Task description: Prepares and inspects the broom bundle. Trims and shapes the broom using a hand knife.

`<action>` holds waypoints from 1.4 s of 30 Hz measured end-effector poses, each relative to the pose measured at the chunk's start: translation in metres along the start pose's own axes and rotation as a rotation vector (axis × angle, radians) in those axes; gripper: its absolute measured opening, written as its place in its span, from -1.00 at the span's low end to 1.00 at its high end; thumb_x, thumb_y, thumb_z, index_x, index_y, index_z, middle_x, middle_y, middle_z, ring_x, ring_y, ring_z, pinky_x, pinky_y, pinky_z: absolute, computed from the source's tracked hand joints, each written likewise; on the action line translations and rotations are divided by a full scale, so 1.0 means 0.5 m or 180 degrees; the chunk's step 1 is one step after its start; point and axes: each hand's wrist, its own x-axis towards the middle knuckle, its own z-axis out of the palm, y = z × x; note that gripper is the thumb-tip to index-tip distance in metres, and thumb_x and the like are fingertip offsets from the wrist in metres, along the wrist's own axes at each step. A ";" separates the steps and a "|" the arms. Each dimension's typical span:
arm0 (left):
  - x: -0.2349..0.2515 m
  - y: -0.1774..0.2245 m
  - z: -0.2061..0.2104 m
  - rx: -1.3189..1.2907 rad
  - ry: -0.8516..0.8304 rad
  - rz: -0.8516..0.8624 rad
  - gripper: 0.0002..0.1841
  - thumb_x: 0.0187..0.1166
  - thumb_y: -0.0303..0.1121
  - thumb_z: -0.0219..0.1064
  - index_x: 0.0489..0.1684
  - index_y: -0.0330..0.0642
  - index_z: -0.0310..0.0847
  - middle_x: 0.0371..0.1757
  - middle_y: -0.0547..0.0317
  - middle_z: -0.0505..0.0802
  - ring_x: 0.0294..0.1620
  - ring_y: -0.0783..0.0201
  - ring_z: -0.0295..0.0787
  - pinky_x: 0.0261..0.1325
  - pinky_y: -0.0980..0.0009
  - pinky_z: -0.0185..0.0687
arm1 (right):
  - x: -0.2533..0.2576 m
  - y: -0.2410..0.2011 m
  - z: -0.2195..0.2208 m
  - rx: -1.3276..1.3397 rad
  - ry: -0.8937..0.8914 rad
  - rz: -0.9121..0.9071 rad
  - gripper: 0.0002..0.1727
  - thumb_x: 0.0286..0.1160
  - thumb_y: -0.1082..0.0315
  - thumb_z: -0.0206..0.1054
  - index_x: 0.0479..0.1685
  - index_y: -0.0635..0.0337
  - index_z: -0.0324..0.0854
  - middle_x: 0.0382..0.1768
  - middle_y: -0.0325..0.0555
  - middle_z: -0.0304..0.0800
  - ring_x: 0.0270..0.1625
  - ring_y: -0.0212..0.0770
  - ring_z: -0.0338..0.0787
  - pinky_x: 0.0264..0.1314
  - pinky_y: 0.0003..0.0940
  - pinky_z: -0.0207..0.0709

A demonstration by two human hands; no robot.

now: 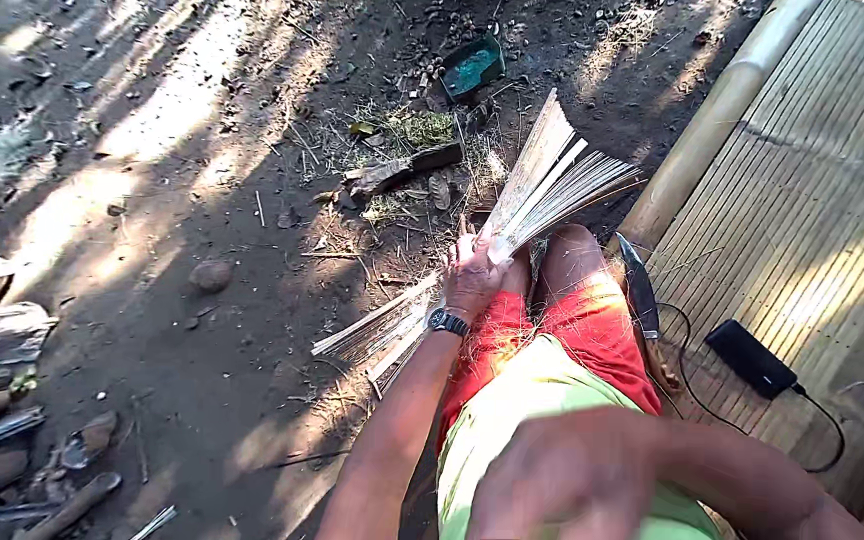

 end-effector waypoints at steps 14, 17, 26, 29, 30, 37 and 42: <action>0.001 -0.153 -0.175 -0.4643 -0.0623 -0.1298 -0.48 0.64 -0.10 0.16 0.47 -0.26 0.49 0.17 -0.40 0.80 0.01 -0.22 0.86 0.08 -0.12 0.80 | -0.226 0.131 -0.187 -0.0579 0.3315 0.1820 -0.56 0.89 0.18 -0.03 0.47 0.15 0.62 0.00 0.03 0.88 -0.12 0.00 0.89 -0.16 -0.09 0.84; -0.046 -0.168 -0.260 -0.5429 -0.0836 -0.0645 -0.33 0.51 -0.02 0.17 0.53 -0.33 0.42 0.40 -0.47 0.65 0.13 -0.21 0.78 0.19 -0.09 0.73 | -0.208 0.132 -0.245 -0.1133 0.3257 0.1282 -0.45 0.88 0.05 -0.08 0.62 0.17 0.47 0.26 0.06 0.80 0.11 0.06 0.88 0.00 0.01 0.85; -0.102 -0.167 -0.438 -0.4096 0.0778 -0.0007 -0.36 0.35 -0.28 0.47 0.43 -0.40 0.46 0.01 -0.40 0.81 -0.06 -0.19 0.84 0.08 -0.07 0.78 | -0.203 0.030 -0.462 -0.1089 0.4444 0.0467 0.08 0.53 -0.62 -0.38 0.87 0.00 0.06 0.66 -0.05 0.47 0.59 0.01 0.59 0.47 0.10 0.59; -0.117 -0.106 -0.434 -0.2719 0.0984 0.0075 -0.47 0.38 -0.30 0.52 0.37 -0.27 0.60 0.05 -0.08 0.88 0.00 0.01 0.87 0.10 0.05 0.84 | -0.157 -0.029 -0.503 -0.0891 0.4853 0.0138 0.06 0.56 -0.58 -0.53 0.86 0.00 0.04 0.66 -0.03 0.46 0.58 0.00 0.59 0.47 0.09 0.59; -0.125 -0.068 -0.412 -0.2278 0.0762 0.0191 -0.44 0.38 -0.30 0.53 0.43 -0.19 0.60 0.18 0.01 0.85 0.08 0.11 0.85 0.16 0.12 0.82 | -0.119 -0.047 -0.500 -0.0766 0.4933 -0.0130 0.04 0.59 -0.55 -0.54 0.83 0.00 0.09 0.64 -0.04 0.47 0.56 -0.01 0.61 0.47 0.09 0.59; -0.156 -0.012 -0.262 -0.2404 -0.0194 -0.0287 -0.40 0.30 -0.42 0.57 0.44 -0.20 0.58 0.10 0.08 0.86 -0.01 0.22 0.85 0.06 0.17 0.85 | 0.036 -0.100 -0.420 -0.0723 0.3868 -0.0781 0.01 0.63 -0.50 -0.60 0.74 0.00 0.25 0.51 -0.17 0.64 0.48 -0.14 0.67 0.47 -0.04 0.60; -0.155 -0.125 -0.331 -0.2898 0.1438 -0.0766 -0.48 0.38 -0.34 0.47 0.32 -0.40 0.59 -0.05 -0.11 0.91 -0.19 0.01 0.93 -0.07 0.04 0.91 | -0.144 -0.062 -0.500 -0.0624 0.5224 -0.0199 -0.08 0.65 -0.49 -0.60 0.76 -0.17 0.18 0.61 -0.26 0.51 0.60 -0.14 0.56 0.51 0.06 0.52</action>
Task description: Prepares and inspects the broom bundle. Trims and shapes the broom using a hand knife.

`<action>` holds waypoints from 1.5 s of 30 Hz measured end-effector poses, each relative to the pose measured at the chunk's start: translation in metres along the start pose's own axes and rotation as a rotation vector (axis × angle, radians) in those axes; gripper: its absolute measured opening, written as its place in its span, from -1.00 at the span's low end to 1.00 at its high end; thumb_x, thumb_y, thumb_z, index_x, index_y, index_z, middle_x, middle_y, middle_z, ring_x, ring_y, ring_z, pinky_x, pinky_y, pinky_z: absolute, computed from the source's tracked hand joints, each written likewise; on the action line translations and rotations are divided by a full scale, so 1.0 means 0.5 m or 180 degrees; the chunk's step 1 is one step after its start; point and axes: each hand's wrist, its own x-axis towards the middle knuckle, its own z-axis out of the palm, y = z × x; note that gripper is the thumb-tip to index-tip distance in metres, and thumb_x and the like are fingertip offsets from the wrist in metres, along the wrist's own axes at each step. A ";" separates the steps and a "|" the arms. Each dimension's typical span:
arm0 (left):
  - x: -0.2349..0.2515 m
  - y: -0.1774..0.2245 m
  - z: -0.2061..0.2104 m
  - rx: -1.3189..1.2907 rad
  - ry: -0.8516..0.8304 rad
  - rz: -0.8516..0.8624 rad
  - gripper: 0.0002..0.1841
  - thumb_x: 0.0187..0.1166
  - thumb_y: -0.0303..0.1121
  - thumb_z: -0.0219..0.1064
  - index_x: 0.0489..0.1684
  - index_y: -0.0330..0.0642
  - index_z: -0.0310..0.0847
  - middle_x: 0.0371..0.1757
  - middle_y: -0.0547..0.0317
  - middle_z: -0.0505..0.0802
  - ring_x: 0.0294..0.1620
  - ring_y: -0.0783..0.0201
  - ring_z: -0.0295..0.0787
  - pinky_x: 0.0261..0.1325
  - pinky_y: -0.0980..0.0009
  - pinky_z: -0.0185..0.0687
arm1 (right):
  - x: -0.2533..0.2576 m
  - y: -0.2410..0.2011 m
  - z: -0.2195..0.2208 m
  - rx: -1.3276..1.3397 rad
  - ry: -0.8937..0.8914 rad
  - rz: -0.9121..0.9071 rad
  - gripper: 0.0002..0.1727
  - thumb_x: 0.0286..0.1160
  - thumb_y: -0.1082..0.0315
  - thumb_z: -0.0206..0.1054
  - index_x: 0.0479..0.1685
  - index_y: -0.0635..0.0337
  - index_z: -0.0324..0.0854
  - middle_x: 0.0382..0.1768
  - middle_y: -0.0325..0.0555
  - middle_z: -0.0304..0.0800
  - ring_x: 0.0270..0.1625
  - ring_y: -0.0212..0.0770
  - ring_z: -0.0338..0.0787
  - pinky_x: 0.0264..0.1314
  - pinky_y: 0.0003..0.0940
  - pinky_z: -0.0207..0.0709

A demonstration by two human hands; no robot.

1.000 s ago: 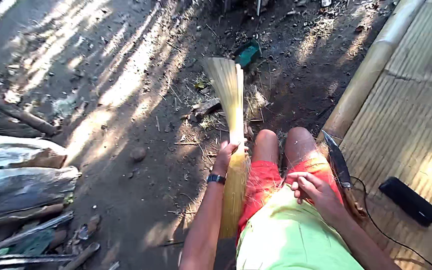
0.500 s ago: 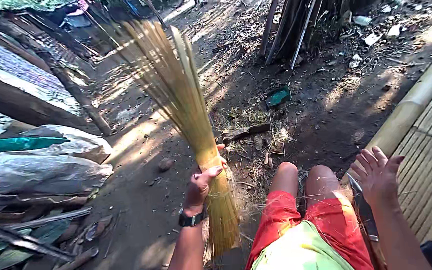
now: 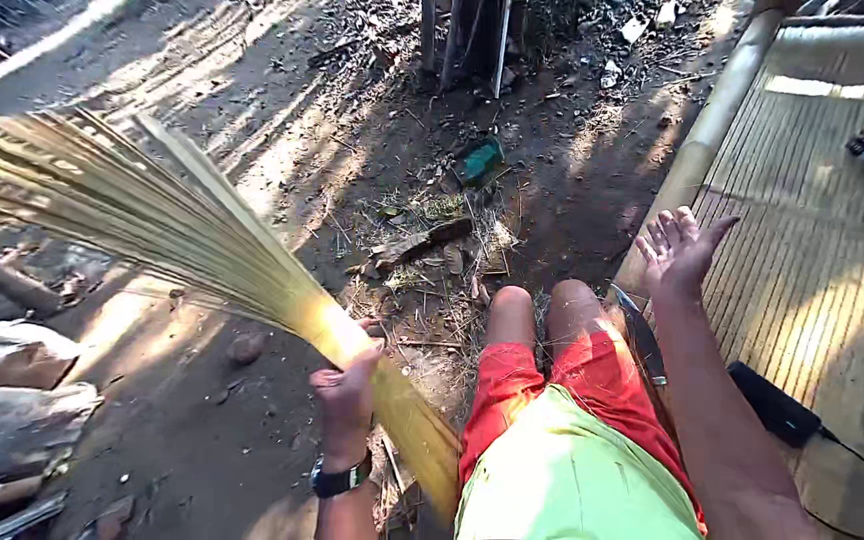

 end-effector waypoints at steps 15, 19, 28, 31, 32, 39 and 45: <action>-0.104 0.023 0.069 0.0538 -0.0699 -0.0581 -0.46 0.34 -0.43 0.54 0.36 -0.30 0.58 -0.06 0.06 0.91 -0.14 0.24 0.90 -0.01 0.20 0.89 | 0.031 0.101 -0.020 0.0502 0.0014 0.0469 0.07 0.55 -0.59 -0.54 0.78 -0.02 0.20 0.65 -0.02 0.47 0.59 0.04 0.58 0.48 0.15 0.56; -0.181 -0.005 0.166 0.1375 -0.2680 -0.0044 -0.25 0.37 -0.26 0.53 0.70 0.09 0.42 0.42 0.08 0.70 0.35 0.18 0.69 0.37 0.07 0.70 | -0.085 0.060 0.177 0.0632 -0.0812 0.0577 0.08 0.57 -0.51 -0.77 0.78 0.00 0.19 0.52 -0.09 0.59 0.48 -0.18 0.64 0.43 -0.09 0.61; -0.129 0.036 0.075 0.0369 -0.0988 -0.0386 -0.48 0.36 -0.41 0.53 0.36 -0.20 0.61 -0.07 0.11 0.89 -0.16 0.24 0.87 -0.03 0.20 0.86 | 0.024 0.145 0.014 0.0546 -0.0348 0.0610 0.18 0.44 -0.66 -0.65 0.86 0.03 0.05 0.74 0.04 0.31 0.70 0.05 0.43 0.55 0.16 0.47; -0.199 -0.001 0.157 0.1069 -0.2531 0.0081 -0.42 0.31 -0.29 0.57 0.39 -0.18 0.61 0.23 -0.01 0.77 0.18 0.12 0.76 0.23 0.05 0.75 | -0.084 0.087 0.169 0.0876 -0.0725 0.0428 0.10 0.52 -0.62 -0.50 0.71 0.06 0.25 0.50 0.01 0.60 0.47 -0.11 0.65 0.39 -0.01 0.64; -0.212 -0.017 0.161 0.1169 -0.2705 0.0162 -0.40 0.31 -0.22 0.57 0.42 -0.09 0.63 0.30 0.04 0.75 0.28 0.13 0.71 0.33 0.05 0.70 | -0.098 0.074 0.181 0.0858 -0.0935 0.0395 0.16 0.48 -0.64 -0.58 0.75 0.08 0.24 0.51 0.00 0.61 0.48 -0.13 0.66 0.43 -0.01 0.63; -0.145 0.022 0.056 0.0630 -0.1066 -0.0330 -0.42 0.24 -0.35 0.58 0.36 -0.10 0.64 0.13 0.18 0.81 -0.04 0.32 0.80 0.03 0.26 0.81 | 0.061 0.148 0.001 0.0559 -0.0161 0.0495 0.17 0.45 -0.64 -0.65 0.87 0.03 -0.01 0.77 0.05 0.26 0.71 0.06 0.42 0.54 0.18 0.46; -0.210 -0.003 0.119 0.1004 -0.2664 0.0130 -0.44 0.36 -0.14 0.55 0.40 -0.03 0.66 0.33 0.15 0.76 0.33 0.23 0.69 0.41 0.11 0.67 | -0.064 0.080 0.162 0.0816 -0.1062 0.0224 0.22 0.44 -0.65 -0.67 0.82 0.15 0.12 0.66 0.07 0.44 0.63 -0.05 0.52 0.58 0.06 0.51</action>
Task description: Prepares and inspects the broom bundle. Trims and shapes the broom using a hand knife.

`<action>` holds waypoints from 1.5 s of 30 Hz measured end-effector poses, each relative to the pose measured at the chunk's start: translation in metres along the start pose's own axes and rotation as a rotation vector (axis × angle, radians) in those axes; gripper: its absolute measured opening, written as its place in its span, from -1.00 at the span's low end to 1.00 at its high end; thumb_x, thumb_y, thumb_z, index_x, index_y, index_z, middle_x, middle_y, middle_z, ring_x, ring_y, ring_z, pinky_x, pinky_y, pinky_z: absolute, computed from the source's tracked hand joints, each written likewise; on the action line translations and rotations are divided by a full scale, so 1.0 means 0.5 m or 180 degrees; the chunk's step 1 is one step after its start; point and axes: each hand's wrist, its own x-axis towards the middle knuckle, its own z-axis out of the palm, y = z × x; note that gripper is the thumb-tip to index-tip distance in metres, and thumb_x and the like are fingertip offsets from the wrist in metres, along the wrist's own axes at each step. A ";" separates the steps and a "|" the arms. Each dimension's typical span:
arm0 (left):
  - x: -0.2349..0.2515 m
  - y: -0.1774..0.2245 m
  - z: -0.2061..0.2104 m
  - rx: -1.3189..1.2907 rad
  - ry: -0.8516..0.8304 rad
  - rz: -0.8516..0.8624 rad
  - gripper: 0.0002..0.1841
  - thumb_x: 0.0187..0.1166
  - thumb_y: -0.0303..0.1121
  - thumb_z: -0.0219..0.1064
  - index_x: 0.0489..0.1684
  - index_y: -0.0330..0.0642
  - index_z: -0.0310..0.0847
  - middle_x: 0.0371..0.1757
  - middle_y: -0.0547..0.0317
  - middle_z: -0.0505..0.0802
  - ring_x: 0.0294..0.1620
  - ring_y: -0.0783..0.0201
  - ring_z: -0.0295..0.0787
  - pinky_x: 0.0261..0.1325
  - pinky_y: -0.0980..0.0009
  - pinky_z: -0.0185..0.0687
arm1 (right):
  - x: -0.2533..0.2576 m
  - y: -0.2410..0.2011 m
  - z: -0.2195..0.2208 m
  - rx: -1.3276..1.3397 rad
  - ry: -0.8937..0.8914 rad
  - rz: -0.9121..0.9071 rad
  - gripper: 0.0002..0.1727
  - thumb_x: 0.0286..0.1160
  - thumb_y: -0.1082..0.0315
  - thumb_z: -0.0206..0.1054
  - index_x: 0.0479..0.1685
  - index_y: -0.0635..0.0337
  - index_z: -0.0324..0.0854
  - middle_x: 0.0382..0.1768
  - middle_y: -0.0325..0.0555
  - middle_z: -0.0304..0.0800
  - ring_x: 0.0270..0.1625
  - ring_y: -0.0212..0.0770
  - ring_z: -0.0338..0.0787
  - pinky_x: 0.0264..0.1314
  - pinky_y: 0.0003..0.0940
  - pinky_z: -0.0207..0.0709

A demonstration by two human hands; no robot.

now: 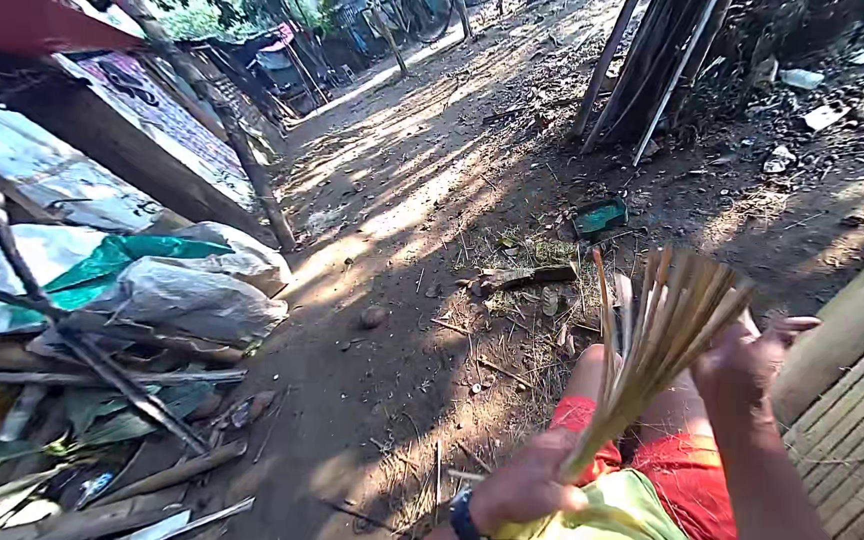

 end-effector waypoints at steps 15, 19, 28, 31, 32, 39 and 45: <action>-0.005 0.020 -0.075 -0.0280 0.1133 -0.0431 -0.42 0.37 -0.24 0.55 0.45 -0.01 0.60 0.28 0.22 0.74 0.10 0.36 0.76 0.17 0.26 0.78 | 0.068 0.028 -0.210 -0.0059 0.1030 0.0217 0.21 0.40 -0.68 -0.66 0.87 0.04 0.01 0.78 0.10 0.24 0.73 0.09 0.38 0.58 0.20 0.43; 0.018 0.004 0.020 -0.0117 -0.0153 0.0051 -0.47 0.39 -0.27 0.53 0.36 -0.25 0.62 0.28 -0.04 0.75 0.25 0.10 0.72 0.28 0.07 0.71 | -0.025 0.028 0.003 0.0102 0.0371 0.0120 0.15 0.49 -0.63 -0.55 0.68 0.12 0.31 0.44 0.03 0.64 0.42 -0.11 0.68 0.37 0.00 0.65; 0.024 0.043 -0.083 -0.0096 0.0843 -0.0032 -0.44 0.37 -0.26 0.56 0.45 0.01 0.67 0.49 0.19 0.65 0.37 0.33 0.65 0.40 0.26 0.69 | 0.052 0.040 -0.218 -0.0316 0.1170 0.0250 0.19 0.42 -0.68 -0.60 0.86 0.04 0.04 0.77 0.09 0.25 0.73 0.07 0.39 0.57 0.19 0.44; 0.057 0.039 -0.001 0.0192 0.0212 0.0242 -0.33 0.32 -0.28 0.57 0.54 -0.03 0.55 0.43 0.00 0.68 0.30 0.17 0.71 0.31 0.11 0.73 | -0.017 0.022 -0.046 -0.0029 0.0531 0.0085 0.03 0.65 -0.50 -0.53 0.83 0.13 0.05 0.69 0.06 0.36 0.65 -0.09 0.48 0.55 -0.05 0.48; 0.060 0.028 0.019 0.0376 -0.0085 0.0361 -0.25 0.34 -0.22 0.55 0.67 0.08 0.45 0.47 0.01 0.65 0.33 0.15 0.70 0.30 0.08 0.74 | -0.037 0.014 0.009 0.0096 0.0210 -0.0061 -0.07 0.73 -0.43 -0.46 0.78 0.12 0.10 0.59 -0.03 0.47 0.57 -0.21 0.54 0.51 -0.18 0.53; 0.020 0.004 -0.118 -0.2344 0.0076 -0.0218 -0.50 0.40 -0.38 0.49 0.38 -0.29 0.64 0.10 -0.28 0.83 -0.05 -0.08 0.84 0.08 -0.04 0.79 | 0.027 0.012 -0.072 0.0012 0.0433 0.0298 0.06 0.54 -0.58 -0.65 0.84 -0.11 0.14 0.73 -0.08 0.36 0.72 0.00 0.42 0.61 0.15 0.42; 0.006 -0.019 -0.192 -0.3168 -0.0237 0.0270 -0.39 0.35 -0.36 0.48 0.43 -0.43 0.49 0.43 -0.60 0.59 0.07 -0.36 0.77 0.12 -0.21 0.74 | 0.004 -0.001 -0.119 0.0070 0.0707 0.0348 0.11 0.52 -0.61 -0.59 0.79 0.02 0.20 0.66 0.01 0.46 0.65 0.04 0.51 0.57 0.16 0.47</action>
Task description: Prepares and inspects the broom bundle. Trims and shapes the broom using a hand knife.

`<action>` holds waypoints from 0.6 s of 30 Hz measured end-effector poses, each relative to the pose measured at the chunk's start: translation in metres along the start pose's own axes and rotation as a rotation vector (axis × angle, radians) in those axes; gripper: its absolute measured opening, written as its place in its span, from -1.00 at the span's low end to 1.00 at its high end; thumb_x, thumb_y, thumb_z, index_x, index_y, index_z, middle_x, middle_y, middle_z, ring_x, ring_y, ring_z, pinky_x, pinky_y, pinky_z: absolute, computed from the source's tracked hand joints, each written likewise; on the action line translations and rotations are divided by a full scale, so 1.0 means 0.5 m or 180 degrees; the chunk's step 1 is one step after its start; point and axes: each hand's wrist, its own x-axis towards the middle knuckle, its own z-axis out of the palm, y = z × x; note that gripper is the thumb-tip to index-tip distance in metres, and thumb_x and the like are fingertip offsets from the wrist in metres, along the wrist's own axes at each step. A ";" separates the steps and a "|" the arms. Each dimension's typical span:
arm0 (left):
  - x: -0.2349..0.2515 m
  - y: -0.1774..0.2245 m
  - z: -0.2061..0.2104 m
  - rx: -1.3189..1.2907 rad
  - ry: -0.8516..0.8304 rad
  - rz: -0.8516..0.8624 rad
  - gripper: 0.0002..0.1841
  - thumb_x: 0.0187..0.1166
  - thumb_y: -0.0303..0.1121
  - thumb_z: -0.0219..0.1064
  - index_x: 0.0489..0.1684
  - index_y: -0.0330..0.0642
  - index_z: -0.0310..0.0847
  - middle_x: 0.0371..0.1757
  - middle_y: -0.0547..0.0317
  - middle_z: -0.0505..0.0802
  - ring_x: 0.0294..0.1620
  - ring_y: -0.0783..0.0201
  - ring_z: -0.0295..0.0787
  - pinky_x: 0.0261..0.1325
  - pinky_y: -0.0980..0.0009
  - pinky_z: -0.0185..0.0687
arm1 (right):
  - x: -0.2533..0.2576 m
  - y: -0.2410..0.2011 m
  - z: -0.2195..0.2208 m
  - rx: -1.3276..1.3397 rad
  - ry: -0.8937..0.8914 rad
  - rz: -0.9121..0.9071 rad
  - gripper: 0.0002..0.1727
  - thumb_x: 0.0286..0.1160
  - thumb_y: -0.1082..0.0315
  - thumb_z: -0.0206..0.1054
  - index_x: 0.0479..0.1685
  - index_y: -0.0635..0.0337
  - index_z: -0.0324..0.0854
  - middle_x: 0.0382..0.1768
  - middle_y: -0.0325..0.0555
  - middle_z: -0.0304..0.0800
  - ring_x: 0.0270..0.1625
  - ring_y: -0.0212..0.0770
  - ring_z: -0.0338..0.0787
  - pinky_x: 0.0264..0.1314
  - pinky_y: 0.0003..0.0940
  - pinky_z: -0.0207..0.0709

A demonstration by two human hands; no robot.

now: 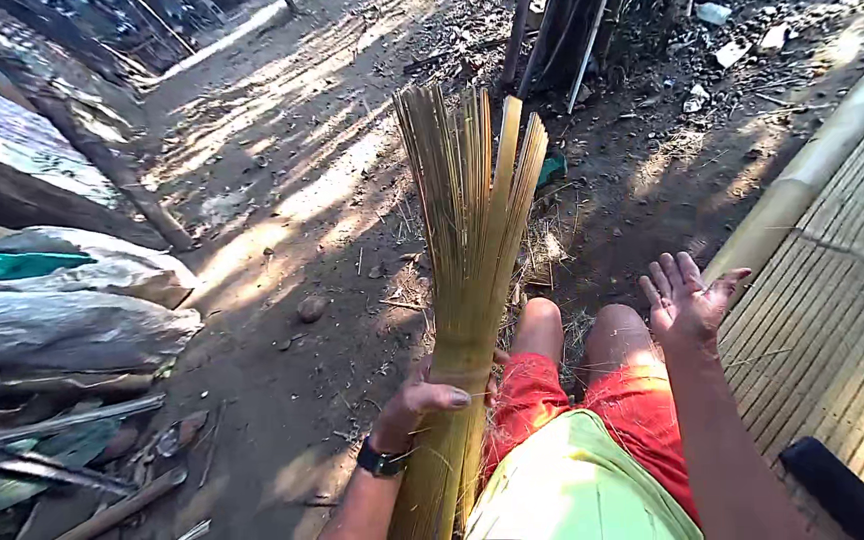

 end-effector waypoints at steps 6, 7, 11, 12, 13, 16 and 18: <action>0.039 -0.034 0.101 0.1875 0.0255 -0.0188 -0.41 0.39 -0.38 0.50 0.49 -0.17 0.55 0.24 -0.13 0.80 0.07 0.07 0.82 0.16 0.10 0.79 | -0.007 -0.030 0.025 0.0213 0.0236 -0.0448 0.03 0.59 -0.55 -0.56 0.85 -0.02 0.04 0.74 -0.04 0.32 0.70 -0.04 0.42 0.61 0.12 0.42; 0.047 -0.073 0.134 0.2892 0.0107 -0.0363 -0.31 0.38 -0.31 0.52 0.62 0.02 0.46 0.34 0.08 0.76 0.22 0.22 0.77 0.28 0.18 0.76 | -0.039 -0.040 0.069 0.0339 0.0064 -0.0534 -0.02 0.65 -0.50 -0.53 0.82 0.00 0.12 0.66 -0.11 0.43 0.64 -0.17 0.50 0.58 -0.03 0.47; 0.051 -0.138 0.144 0.3505 -0.0033 -0.0302 -0.42 0.36 -0.18 0.55 0.44 0.03 0.63 0.42 0.21 0.72 0.37 0.30 0.68 0.42 0.18 0.69 | -0.066 -0.074 0.155 0.0384 -0.1072 -0.0702 0.08 0.56 -0.55 -0.62 0.76 0.04 0.21 0.54 -0.15 0.56 0.57 -0.26 0.54 0.63 -0.16 0.44; 0.046 -0.123 0.126 0.3223 0.0124 -0.0321 -0.45 0.35 -0.17 0.56 0.40 0.02 0.68 0.38 0.26 0.74 0.32 0.34 0.70 0.38 0.19 0.72 | -0.052 -0.076 0.123 0.0130 -0.0728 -0.0611 0.11 0.56 -0.57 -0.62 0.79 0.07 0.20 0.61 -0.09 0.51 0.63 -0.16 0.52 0.65 -0.06 0.44; 0.042 -0.105 0.110 0.3037 0.0275 -0.0343 -0.45 0.35 -0.19 0.56 0.41 0.02 0.66 0.36 0.28 0.75 0.28 0.34 0.72 0.34 0.19 0.74 | -0.033 -0.078 0.087 -0.0074 -0.0360 -0.0543 0.11 0.56 -0.57 -0.62 0.78 0.09 0.22 0.63 -0.04 0.50 0.65 -0.07 0.51 0.63 0.03 0.45; 0.034 -0.058 0.077 0.2498 0.0715 -0.0259 -0.46 0.36 -0.29 0.56 0.39 -0.07 0.64 0.09 0.17 0.86 -0.01 0.21 0.84 0.08 0.17 0.83 | 0.004 -0.075 -0.014 -0.0457 0.0118 -0.0475 0.06 0.58 -0.54 -0.64 0.83 0.03 0.09 0.73 -0.05 0.34 0.72 -0.03 0.41 0.64 0.08 0.42; 0.040 -0.037 0.076 0.2332 0.0826 -0.0200 -0.46 0.38 -0.33 0.54 0.41 -0.14 0.62 0.00 0.08 0.88 -0.07 0.13 0.85 0.04 0.15 0.83 | 0.020 -0.065 -0.023 -0.0257 0.0522 -0.0429 0.07 0.58 -0.56 -0.56 0.84 0.03 0.08 0.75 0.00 0.30 0.73 0.01 0.40 0.64 0.12 0.41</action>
